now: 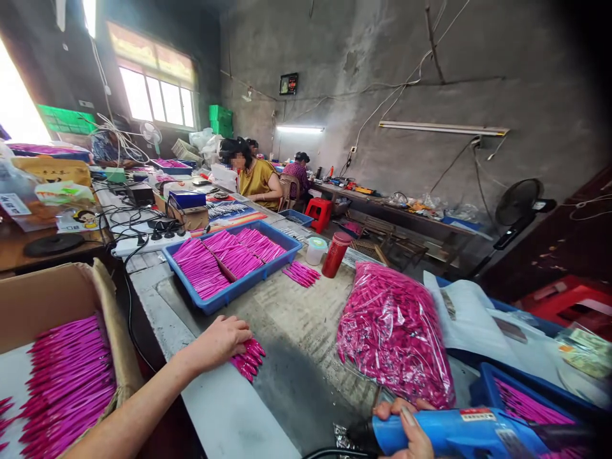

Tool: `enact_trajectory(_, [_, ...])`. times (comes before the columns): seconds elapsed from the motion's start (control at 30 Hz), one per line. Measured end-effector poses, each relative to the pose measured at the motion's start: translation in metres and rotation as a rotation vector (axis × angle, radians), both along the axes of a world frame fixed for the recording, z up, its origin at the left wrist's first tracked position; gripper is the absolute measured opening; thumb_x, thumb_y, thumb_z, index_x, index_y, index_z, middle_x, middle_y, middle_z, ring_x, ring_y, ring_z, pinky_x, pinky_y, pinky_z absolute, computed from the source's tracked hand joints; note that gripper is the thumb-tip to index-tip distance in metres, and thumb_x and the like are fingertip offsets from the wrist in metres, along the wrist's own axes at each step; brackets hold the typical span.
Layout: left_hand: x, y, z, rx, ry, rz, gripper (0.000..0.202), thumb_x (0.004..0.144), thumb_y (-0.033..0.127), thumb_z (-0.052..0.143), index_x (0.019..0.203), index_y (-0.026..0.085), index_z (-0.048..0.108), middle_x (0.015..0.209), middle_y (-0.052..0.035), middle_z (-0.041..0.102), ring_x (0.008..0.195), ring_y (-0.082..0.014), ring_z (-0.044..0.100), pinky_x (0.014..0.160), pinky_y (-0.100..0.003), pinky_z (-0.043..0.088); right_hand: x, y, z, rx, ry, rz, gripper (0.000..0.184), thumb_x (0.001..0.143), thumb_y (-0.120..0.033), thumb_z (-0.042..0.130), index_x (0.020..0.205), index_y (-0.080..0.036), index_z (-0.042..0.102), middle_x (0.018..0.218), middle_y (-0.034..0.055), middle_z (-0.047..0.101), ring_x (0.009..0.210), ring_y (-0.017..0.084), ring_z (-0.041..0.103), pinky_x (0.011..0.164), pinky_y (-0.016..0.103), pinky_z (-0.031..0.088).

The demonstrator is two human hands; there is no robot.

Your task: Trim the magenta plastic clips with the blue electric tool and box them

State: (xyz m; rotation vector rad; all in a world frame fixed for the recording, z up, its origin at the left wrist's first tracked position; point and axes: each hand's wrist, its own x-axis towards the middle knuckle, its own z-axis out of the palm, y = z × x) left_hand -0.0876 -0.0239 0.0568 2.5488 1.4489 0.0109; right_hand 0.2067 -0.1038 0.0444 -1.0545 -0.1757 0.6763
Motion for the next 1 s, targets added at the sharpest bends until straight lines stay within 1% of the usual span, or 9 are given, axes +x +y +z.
enact_trajectory(0.03, [-0.001, 0.000, 0.002, -0.028, -0.015, -0.006, 0.017, 0.082, 0.028, 0.053, 0.097, 0.023, 0.059, 0.101, -0.0010, 0.059, 0.097, -0.0167, 0.052, 0.079, -0.027, 0.032, 0.000, 0.000, 0.000, 0.003, -0.006, -0.004, 0.056, 0.036, -0.022, 0.074, 0.084, -0.017, 0.048, 0.061, -0.0024, 0.054, 0.044, 0.015, 0.052, 0.046, 0.029, 0.046])
enact_trajectory(0.17, [-0.005, 0.004, 0.006, -0.121, -0.043, -0.063, 0.052, 0.069, 0.041, 0.065, 0.116, 0.024, 0.051, 0.121, -0.0053, 0.052, 0.111, -0.0221, 0.047, 0.089, -0.029, 0.034, -0.001, 0.001, -0.005, 0.024, -0.023, 0.006, 0.056, 0.036, -0.022, 0.074, 0.085, -0.016, 0.048, 0.059, -0.0022, 0.054, 0.043, 0.015, 0.052, 0.045, 0.028, 0.045])
enact_trajectory(0.3, [-0.004, 0.008, 0.006, -0.182, 0.032, -0.142, 0.061, 0.066, 0.048, 0.065, 0.120, 0.022, 0.049, 0.124, -0.0096, 0.050, 0.117, -0.0265, 0.042, 0.091, -0.035, 0.034, 0.001, 0.004, -0.015, 0.037, -0.060, -0.018, 0.052, 0.041, -0.026, 0.075, 0.085, -0.015, 0.049, 0.060, -0.0016, 0.054, 0.045, 0.015, 0.052, 0.045, 0.027, 0.045])
enact_trajectory(0.47, [-0.001, 0.015, 0.000, -0.205, 0.017, -0.207, 0.055, 0.074, 0.048, 0.059, 0.121, 0.021, 0.048, 0.123, -0.0112, 0.051, 0.114, -0.0272, 0.046, 0.092, -0.039, 0.034, 0.004, 0.007, -0.025, 0.060, -0.100, -0.003, 0.051, 0.045, -0.028, 0.076, 0.085, -0.015, 0.049, 0.061, -0.0023, 0.054, 0.045, 0.014, 0.052, 0.046, 0.026, 0.046])
enact_trajectory(0.57, [0.003, 0.016, -0.005, -0.162, 0.023, -0.176, 0.050, 0.075, 0.048, 0.059, 0.116, 0.021, 0.050, 0.116, -0.0095, 0.054, 0.108, -0.0271, 0.049, 0.089, -0.040, 0.035, 0.003, 0.007, -0.023, 0.073, -0.096, -0.016, 0.050, 0.043, -0.027, 0.076, 0.084, -0.015, 0.049, 0.060, -0.0024, 0.053, 0.044, 0.014, 0.052, 0.046, 0.025, 0.045])
enact_trajectory(0.67, [0.009, 0.015, -0.008, -0.092, 0.047, -0.121, 0.044, 0.074, 0.045, 0.061, 0.108, 0.018, 0.053, 0.108, -0.0090, 0.057, 0.102, -0.0260, 0.050, 0.087, -0.038, 0.036, 0.002, 0.006, -0.019, 0.071, -0.074, -0.019, 0.051, 0.041, -0.026, 0.076, 0.084, -0.015, 0.050, 0.059, -0.0021, 0.054, 0.044, 0.015, 0.052, 0.044, 0.026, 0.045])
enact_trajectory(0.8, [0.015, 0.013, -0.012, -0.043, 0.068, -0.080, 0.040, 0.075, 0.041, 0.059, 0.105, 0.016, 0.053, 0.106, -0.0094, 0.055, 0.099, -0.0251, 0.050, 0.084, -0.035, 0.038, 0.001, 0.008, -0.017, 0.045, -0.012, -0.034, 0.053, 0.036, -0.025, 0.076, 0.081, -0.015, 0.051, 0.057, -0.0020, 0.054, 0.043, 0.015, 0.051, 0.043, 0.025, 0.044])
enact_trajectory(0.87, [0.016, 0.014, -0.014, -0.029, 0.069, -0.085, 0.037, 0.074, 0.039, 0.059, 0.102, 0.016, 0.053, 0.104, -0.0093, 0.055, 0.098, -0.0244, 0.050, 0.083, -0.034, 0.038, 0.002, 0.009, -0.022, 0.020, -0.035, -0.019, 0.050, 0.036, -0.026, 0.076, 0.078, -0.015, 0.050, 0.057, -0.0013, 0.054, 0.043, 0.016, 0.051, 0.042, 0.026, 0.044])
enact_trajectory(1.0, [0.018, 0.016, -0.017, 0.009, 0.052, -0.092, 0.027, 0.068, 0.028, 0.056, 0.092, 0.015, 0.054, 0.095, -0.0083, 0.056, 0.092, -0.0229, 0.053, 0.077, -0.030, 0.042, 0.008, 0.012, -0.037, 0.010, -0.188, -0.034, 0.041, 0.047, -0.034, 0.073, 0.074, -0.015, 0.049, 0.057, 0.0003, 0.053, 0.043, 0.017, 0.052, 0.042, 0.029, 0.044])
